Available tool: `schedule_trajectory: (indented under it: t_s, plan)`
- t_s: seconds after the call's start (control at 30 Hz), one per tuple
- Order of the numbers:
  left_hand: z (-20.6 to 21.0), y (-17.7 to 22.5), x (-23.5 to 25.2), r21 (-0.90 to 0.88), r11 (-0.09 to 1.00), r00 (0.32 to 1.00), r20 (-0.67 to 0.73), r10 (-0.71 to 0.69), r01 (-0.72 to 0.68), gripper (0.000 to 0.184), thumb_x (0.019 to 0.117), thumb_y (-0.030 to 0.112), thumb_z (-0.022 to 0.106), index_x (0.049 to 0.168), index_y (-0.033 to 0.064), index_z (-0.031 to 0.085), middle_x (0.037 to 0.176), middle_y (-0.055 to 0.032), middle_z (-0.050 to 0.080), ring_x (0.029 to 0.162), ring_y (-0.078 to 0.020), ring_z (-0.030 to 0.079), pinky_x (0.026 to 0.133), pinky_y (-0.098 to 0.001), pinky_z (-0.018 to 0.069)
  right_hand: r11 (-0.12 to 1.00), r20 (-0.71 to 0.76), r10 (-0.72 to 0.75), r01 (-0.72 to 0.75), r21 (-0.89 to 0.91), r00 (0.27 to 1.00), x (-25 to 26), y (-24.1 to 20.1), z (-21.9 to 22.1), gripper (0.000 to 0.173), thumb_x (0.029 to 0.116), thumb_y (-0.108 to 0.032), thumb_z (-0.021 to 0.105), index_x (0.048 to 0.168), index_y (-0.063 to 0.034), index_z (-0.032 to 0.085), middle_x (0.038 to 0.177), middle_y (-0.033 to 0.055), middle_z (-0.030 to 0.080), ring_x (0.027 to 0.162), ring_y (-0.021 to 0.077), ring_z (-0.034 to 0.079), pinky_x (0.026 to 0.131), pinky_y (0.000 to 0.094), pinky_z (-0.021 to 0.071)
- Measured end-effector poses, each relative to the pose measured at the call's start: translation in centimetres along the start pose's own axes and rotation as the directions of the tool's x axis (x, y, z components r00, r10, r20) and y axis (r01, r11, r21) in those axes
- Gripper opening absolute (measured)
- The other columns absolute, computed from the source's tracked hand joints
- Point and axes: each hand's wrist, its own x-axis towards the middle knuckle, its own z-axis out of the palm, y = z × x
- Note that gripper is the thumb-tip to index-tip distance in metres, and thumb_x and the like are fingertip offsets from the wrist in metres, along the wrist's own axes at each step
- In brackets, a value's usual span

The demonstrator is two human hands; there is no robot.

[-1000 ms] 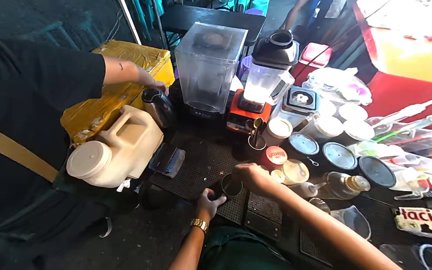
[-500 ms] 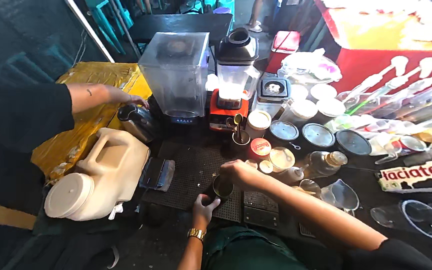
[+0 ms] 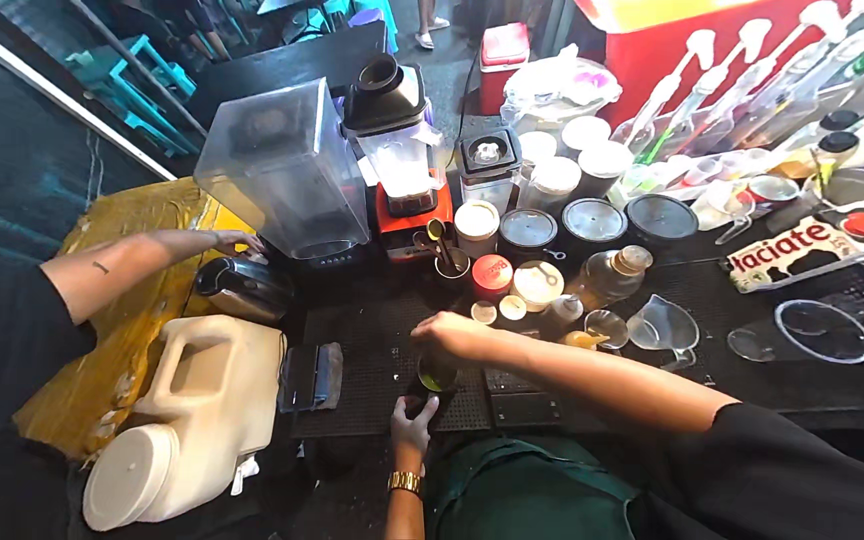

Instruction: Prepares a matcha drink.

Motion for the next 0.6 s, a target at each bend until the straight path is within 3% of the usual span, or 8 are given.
schedule_trajectory:
  t_s: [0.07,0.2,0.27,0.33,0.4,0.47,0.6]
  plan:
    - [0.0,0.0,0.0,0.013,1.0,1.0,-0.006,-0.013,0.013,0.055,0.0871,0.029,0.083,0.128,-0.0001,0.06,0.125,-0.023,0.062,0.109,-0.0372,0.064,0.08,-0.0581,0.057,1.0,0.074,0.025,-0.025,0.008,0.997,-0.4,-0.3,-0.2,0.016,0.1011,-0.013,0.059,0.105,-0.0036,0.071,0.095,0.015,0.071,0.091,0.0317,0.07,0.083,0.0544,0.0557]
    - [0.2,-0.2,-0.2,-0.011,1.0,1.0,-0.007,0.007,-0.007,0.051,0.0876,0.028,0.082,0.124,-0.0005,0.062,0.119,-0.0208,0.065,0.104,-0.0351,0.065,0.076,-0.056,0.0576,0.999,-0.108,0.029,-0.034,-0.043,0.994,-0.6,0.4,-0.4,0.011,0.0984,-0.007,0.061,0.099,-0.0056,0.072,0.091,0.011,0.072,0.087,0.0278,0.071,0.079,0.0505,0.0577]
    - [0.0,0.0,0.0,-0.004,1.0,1.0,-0.006,-0.012,0.012,0.052,0.0874,0.029,0.082,0.125,-0.0001,0.061,0.12,-0.022,0.064,0.104,-0.0362,0.065,0.077,-0.0569,0.0574,1.0,-0.032,-0.011,0.012,0.024,0.999,-0.6,0.0,0.2,0.014,0.0996,-0.01,0.06,0.102,-0.0035,0.072,0.093,0.0129,0.072,0.089,0.0284,0.07,0.083,0.0506,0.0571]
    - [0.0,0.0,0.0,-0.006,1.0,1.0,-0.004,-0.026,0.026,0.054,0.087,0.028,0.083,0.127,0.0,0.059,0.122,-0.0237,0.063,0.105,-0.0374,0.064,0.079,-0.0579,0.0566,0.999,0.073,0.048,-0.047,-0.006,0.996,-1.0,-0.4,-0.3,0.016,0.102,-0.013,0.058,0.104,-0.0039,0.07,0.094,0.0142,0.071,0.091,0.0308,0.069,0.082,0.0533,0.0558]
    - [0.1,-0.2,0.0,-0.012,1.0,1.0,-0.015,-0.006,0.006,0.053,0.0863,0.028,0.084,0.126,0.0001,0.061,0.12,-0.0218,0.065,0.102,-0.0356,0.065,0.076,-0.0566,0.0573,0.992,-0.011,0.099,-0.1,-0.082,0.995,-0.9,0.0,-0.8,0.012,0.0995,-0.01,0.06,0.103,-0.0058,0.071,0.095,0.0129,0.071,0.09,0.0314,0.07,0.08,0.0545,0.0566]
    - [0.0,-0.2,-0.1,-0.016,1.0,1.0,-0.008,-0.005,0.005,0.052,0.0874,0.028,0.082,0.125,-0.0004,0.061,0.12,-0.0216,0.065,0.103,-0.0358,0.065,0.077,-0.0567,0.0572,0.996,-0.108,0.055,-0.063,-0.067,0.993,-0.6,0.2,-0.2,0.011,0.0963,-0.005,0.062,0.102,-0.0065,0.072,0.095,0.011,0.072,0.089,0.0288,0.071,0.079,0.0521,0.0577]
    - [0.0,-0.1,0.1,0.002,1.0,1.0,-0.011,-0.023,0.023,0.055,0.086,0.03,0.084,0.125,-0.0002,0.061,0.119,-0.0234,0.064,0.103,-0.0371,0.065,0.077,-0.0571,0.0571,0.998,0.051,-0.048,0.046,0.041,0.998,-1.2,-0.5,1.2,0.016,0.1013,-0.011,0.057,0.106,-0.0032,0.07,0.096,0.0145,0.071,0.092,0.0313,0.07,0.083,0.0533,0.0557]
